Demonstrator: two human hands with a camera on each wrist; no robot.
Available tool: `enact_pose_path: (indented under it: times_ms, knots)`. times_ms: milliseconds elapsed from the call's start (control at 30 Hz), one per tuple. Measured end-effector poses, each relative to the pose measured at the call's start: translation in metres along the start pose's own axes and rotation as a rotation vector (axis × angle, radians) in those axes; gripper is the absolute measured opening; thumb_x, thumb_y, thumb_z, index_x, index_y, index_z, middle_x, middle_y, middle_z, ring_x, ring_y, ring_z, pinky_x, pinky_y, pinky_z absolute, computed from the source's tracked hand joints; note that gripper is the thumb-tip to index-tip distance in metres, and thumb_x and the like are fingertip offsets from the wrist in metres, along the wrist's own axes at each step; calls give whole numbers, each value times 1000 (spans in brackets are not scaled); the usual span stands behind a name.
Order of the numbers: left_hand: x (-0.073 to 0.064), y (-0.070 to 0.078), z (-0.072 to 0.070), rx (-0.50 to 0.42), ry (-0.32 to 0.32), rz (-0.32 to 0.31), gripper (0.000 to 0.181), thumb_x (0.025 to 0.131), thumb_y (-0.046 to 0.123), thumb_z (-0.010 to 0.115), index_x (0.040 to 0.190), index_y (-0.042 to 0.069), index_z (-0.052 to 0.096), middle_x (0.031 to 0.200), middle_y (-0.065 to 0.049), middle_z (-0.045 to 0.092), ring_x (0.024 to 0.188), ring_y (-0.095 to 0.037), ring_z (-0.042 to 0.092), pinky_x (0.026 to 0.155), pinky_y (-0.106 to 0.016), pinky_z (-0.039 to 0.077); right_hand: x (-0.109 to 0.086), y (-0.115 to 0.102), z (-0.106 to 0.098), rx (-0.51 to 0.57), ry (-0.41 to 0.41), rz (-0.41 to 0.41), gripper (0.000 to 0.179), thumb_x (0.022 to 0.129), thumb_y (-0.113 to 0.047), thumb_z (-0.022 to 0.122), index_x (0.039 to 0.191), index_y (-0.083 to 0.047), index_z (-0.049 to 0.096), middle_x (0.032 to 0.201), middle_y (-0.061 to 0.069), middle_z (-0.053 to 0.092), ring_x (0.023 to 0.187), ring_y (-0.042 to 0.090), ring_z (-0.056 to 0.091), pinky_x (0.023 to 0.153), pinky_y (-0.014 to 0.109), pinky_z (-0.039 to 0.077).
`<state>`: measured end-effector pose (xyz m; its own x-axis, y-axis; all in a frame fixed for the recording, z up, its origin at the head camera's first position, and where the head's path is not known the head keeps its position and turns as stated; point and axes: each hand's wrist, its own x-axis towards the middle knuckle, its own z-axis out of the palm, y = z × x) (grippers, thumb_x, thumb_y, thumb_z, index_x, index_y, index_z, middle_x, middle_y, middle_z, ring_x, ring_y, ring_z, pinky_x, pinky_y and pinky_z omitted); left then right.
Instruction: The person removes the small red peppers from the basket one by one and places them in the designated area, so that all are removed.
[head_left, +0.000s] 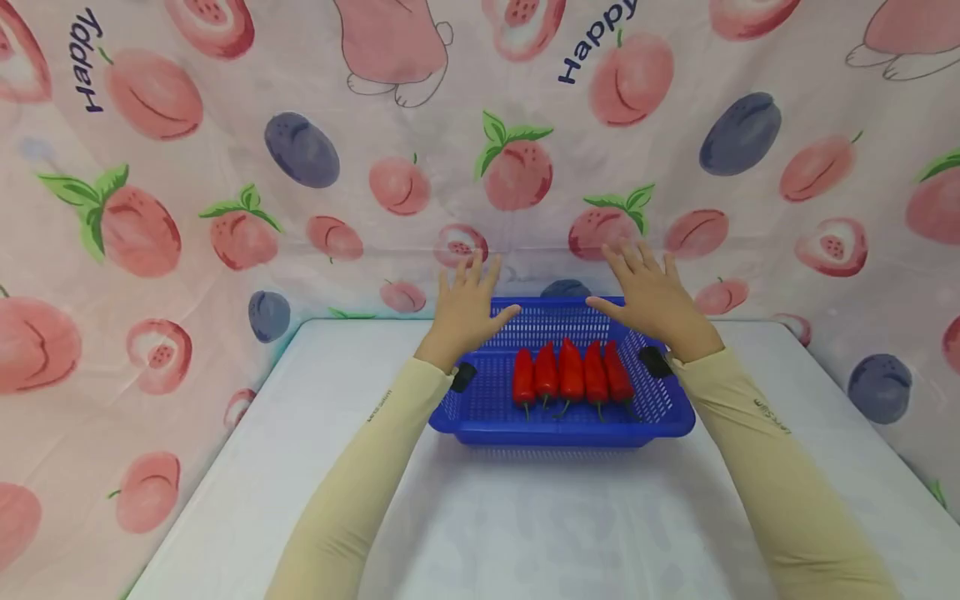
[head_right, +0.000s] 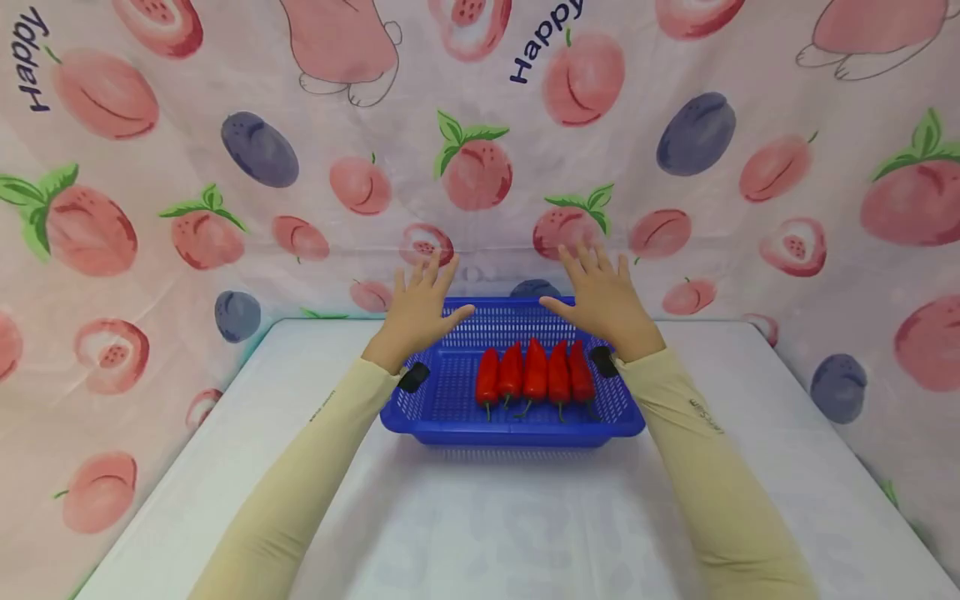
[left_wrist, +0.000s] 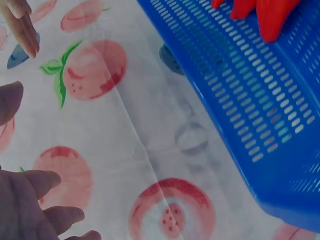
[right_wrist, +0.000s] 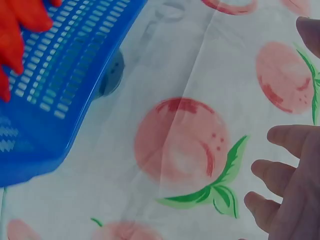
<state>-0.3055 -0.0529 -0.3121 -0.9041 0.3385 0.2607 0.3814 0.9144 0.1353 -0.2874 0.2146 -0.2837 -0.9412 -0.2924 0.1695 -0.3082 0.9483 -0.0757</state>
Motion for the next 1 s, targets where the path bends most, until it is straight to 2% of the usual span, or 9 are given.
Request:
enact_pose_path:
  times_ms: [233,433,667,1000]
  knots:
    - [0,5,3,-34,-32,26,79,92,57,44,153,22,6,159,-13,7,147,-32,4,118,-58,1,-12,17,2,-28,2,-16,87,89,-52,53,151,-7,12,156,23,12,143,45,5,111,69,0]
    - [3,8,6,-12,-51,44,77,94,55,41,153,20,6,159,-12,7,147,-33,6,118,-58,4,-22,29,2,-70,-11,-45,87,89,-51,54,151,-8,11,156,23,11,143,44,6,111,70,0]
    - [6,13,8,-14,-77,45,77,95,53,42,153,19,5,159,-12,5,148,-31,3,118,-57,3,-37,42,7,-110,0,-63,85,88,-49,57,150,-6,18,154,24,16,143,44,10,111,70,4]
    - [18,15,26,14,-68,55,76,95,50,44,153,17,9,159,-13,12,147,-33,10,119,-56,7,-60,66,28,-112,38,-59,84,86,-43,61,147,0,23,152,27,21,140,46,16,113,66,1]
